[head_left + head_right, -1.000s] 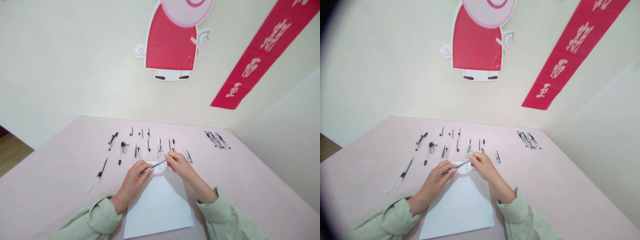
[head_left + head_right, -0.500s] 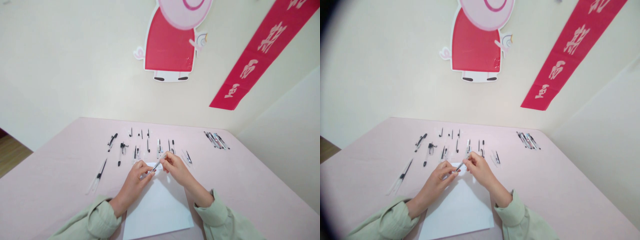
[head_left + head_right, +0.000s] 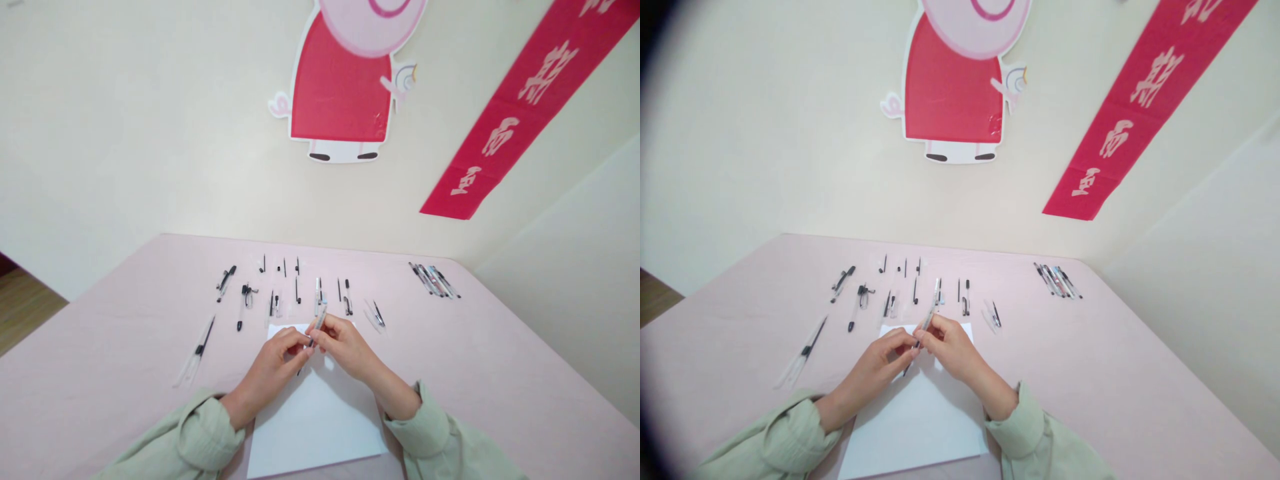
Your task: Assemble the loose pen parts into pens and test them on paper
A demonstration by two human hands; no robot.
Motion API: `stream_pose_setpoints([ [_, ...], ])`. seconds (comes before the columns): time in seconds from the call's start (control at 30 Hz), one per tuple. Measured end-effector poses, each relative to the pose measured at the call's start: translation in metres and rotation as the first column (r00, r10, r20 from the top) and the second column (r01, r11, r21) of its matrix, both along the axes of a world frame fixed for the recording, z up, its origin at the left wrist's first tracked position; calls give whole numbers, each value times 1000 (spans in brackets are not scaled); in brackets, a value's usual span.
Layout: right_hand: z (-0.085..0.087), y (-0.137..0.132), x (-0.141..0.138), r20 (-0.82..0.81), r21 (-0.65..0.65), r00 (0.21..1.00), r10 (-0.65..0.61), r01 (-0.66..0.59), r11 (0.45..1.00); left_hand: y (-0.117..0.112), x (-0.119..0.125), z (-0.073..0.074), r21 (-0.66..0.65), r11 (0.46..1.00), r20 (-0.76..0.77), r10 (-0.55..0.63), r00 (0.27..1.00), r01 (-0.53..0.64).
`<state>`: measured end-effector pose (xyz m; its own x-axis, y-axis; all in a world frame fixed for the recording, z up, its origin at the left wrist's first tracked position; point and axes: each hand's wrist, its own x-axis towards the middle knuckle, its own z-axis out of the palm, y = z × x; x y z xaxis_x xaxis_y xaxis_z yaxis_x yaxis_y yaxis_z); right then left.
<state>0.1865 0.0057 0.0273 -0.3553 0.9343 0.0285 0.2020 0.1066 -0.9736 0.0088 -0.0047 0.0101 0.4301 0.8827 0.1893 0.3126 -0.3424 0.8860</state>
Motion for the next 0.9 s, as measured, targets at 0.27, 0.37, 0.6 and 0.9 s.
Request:
stream_pose_setpoints([
  [0.27,8,-5,5,178,232,982,-65,22,972,8,-1,-3,-278,952,221,192,956,-127],
  [0.37,11,-8,5,285,304,956,63,-153,940,14,-3,-2,-387,897,291,341,894,-216],
  [0.6,8,-12,0,305,309,926,224,-319,896,15,-5,2,-458,879,391,330,859,-129],
  [0.9,6,-15,-5,376,359,910,176,-318,878,12,-4,10,-410,904,329,273,904,-124],
])
